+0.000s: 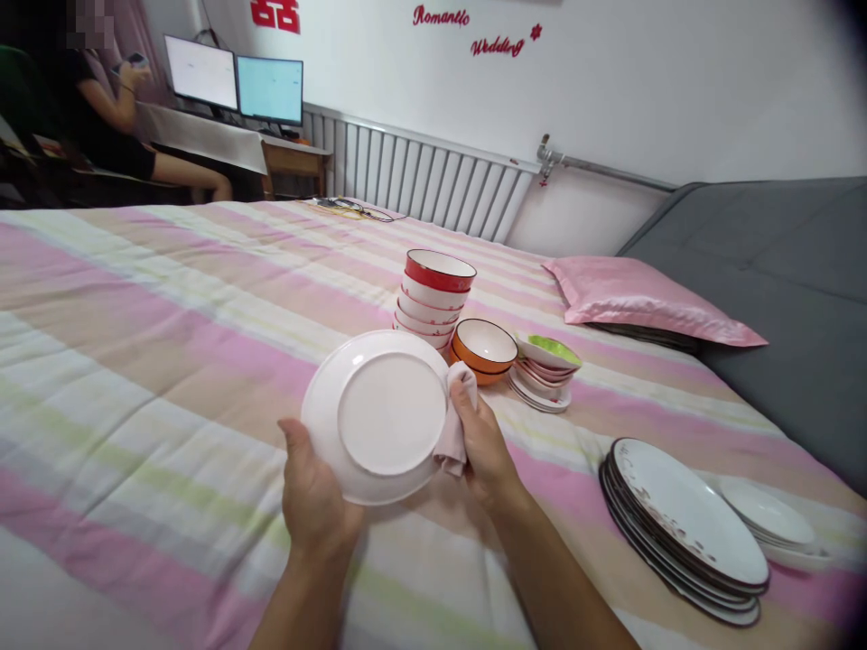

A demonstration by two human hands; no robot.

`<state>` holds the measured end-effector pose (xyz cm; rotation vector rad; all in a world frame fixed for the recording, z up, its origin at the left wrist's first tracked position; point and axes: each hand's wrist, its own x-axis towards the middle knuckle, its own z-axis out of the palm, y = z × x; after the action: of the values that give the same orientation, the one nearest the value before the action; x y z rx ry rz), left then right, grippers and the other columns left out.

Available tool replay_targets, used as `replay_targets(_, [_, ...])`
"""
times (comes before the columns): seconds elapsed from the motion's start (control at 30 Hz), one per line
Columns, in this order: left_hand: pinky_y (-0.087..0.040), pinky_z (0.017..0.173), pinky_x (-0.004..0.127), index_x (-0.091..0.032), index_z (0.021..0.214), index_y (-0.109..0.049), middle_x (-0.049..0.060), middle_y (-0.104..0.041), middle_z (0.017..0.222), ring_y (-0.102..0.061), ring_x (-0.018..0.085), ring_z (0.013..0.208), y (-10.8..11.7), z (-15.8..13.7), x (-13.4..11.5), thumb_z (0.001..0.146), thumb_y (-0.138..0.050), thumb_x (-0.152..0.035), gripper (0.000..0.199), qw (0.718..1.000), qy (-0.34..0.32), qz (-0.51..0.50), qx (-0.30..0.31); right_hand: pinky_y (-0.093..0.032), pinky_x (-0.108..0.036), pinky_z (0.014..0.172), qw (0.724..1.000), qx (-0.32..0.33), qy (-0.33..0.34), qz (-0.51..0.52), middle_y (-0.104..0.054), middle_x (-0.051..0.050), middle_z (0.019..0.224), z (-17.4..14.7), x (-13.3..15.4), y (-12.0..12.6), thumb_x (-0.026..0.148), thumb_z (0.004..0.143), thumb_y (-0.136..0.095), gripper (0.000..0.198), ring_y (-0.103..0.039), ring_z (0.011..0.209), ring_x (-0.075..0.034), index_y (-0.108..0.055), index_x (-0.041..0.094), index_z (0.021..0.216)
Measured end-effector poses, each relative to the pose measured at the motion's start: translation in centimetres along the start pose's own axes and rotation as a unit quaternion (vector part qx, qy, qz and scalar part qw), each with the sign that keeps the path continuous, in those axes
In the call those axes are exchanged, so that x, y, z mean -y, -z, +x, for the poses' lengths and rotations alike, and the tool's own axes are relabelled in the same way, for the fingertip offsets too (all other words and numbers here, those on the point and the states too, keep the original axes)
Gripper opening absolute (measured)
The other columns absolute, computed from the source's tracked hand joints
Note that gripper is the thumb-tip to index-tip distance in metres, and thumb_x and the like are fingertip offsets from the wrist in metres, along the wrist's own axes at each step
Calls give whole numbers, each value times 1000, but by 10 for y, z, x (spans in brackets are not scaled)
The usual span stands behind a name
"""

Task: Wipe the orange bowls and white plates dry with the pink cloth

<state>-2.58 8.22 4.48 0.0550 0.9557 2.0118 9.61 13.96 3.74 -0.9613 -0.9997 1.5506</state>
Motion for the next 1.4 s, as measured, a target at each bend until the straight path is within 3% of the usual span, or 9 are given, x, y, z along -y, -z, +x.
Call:
replay_targets(0.47, [-46,99,29,-26,126,-60,4,-68,121,-54,19,122,-6,2,-10,94,-23,-57,58,999,-31,-15,-4,-50,-21,44,965,-11,-159,210,-71,0,84,-16,-5,-18,34,66,-81,41,-65,67,-14,-61,21,99])
replay_targets(0.7, [-48,95,28,-22,121,-62,5,-69,117,-59,19,115,-1,6,-9,96,-35,-46,44,999,21,38,32,-53,-28,62,987,-12,-41,154,-68,3,81,-11,4,-7,26,60,-81,40,-63,70,-16,-58,22,93])
replay_targets(0.83, [-51,83,28,-15,121,-60,11,-67,117,-60,23,111,11,8,-2,87,-48,-54,54,983,69,124,116,-49,-25,60,987,-48,152,21,-63,4,73,-11,11,6,29,66,-77,25,-59,66,-13,-59,22,83])
replay_targets(0.9, [-51,80,27,-14,125,-58,13,-63,123,-58,24,113,12,6,-2,82,-54,-58,61,981,65,143,117,-47,-25,57,947,-48,298,-113,-62,4,70,-12,14,13,23,69,-73,17,-57,62,-13,-61,22,81])
replay_targets(1.0, [-52,82,31,-14,128,-55,15,-59,129,-58,26,115,9,0,-8,81,-53,-59,65,978,111,74,160,-49,-29,64,804,38,493,-330,-69,1,80,-15,20,19,14,73,-63,22,-63,71,-17,-66,25,91])
replay_targets(1.1, [-53,88,41,-11,129,-54,18,-63,123,-61,32,112,4,-3,-16,83,-45,-64,71,966,177,-28,187,-48,-32,70,655,149,563,-482,-73,-1,90,-15,19,15,10,82,-50,31,-66,82,-18,-66,28,101])
replay_targets(1.17, [-53,90,43,-10,130,-53,18,-66,119,-63,32,110,3,-2,-17,87,-50,-54,62,972,174,-43,151,-46,-32,69,600,180,560,-541,-74,-1,87,-15,16,10,10,88,-45,29,-65,79,-17,-66,26,100])
replay_targets(1.27, [-53,94,40,-7,132,-51,18,-68,116,-65,29,108,4,2,-13,88,-57,-28,49,974,191,-24,118,-44,-36,79,586,198,526,-584,-73,-2,88,-16,14,5,7,86,-45,28,-62,82,-18,-65,23,100])
replay_targets(1.4, [-53,95,39,-7,131,-52,18,-66,120,-66,28,106,7,5,-8,87,-57,-19,45,978,175,-6,116,-41,-39,90,664,258,409,-570,-69,-3,105,-23,26,10,4,66,-55,46,-59,98,-22,-61,22,108])
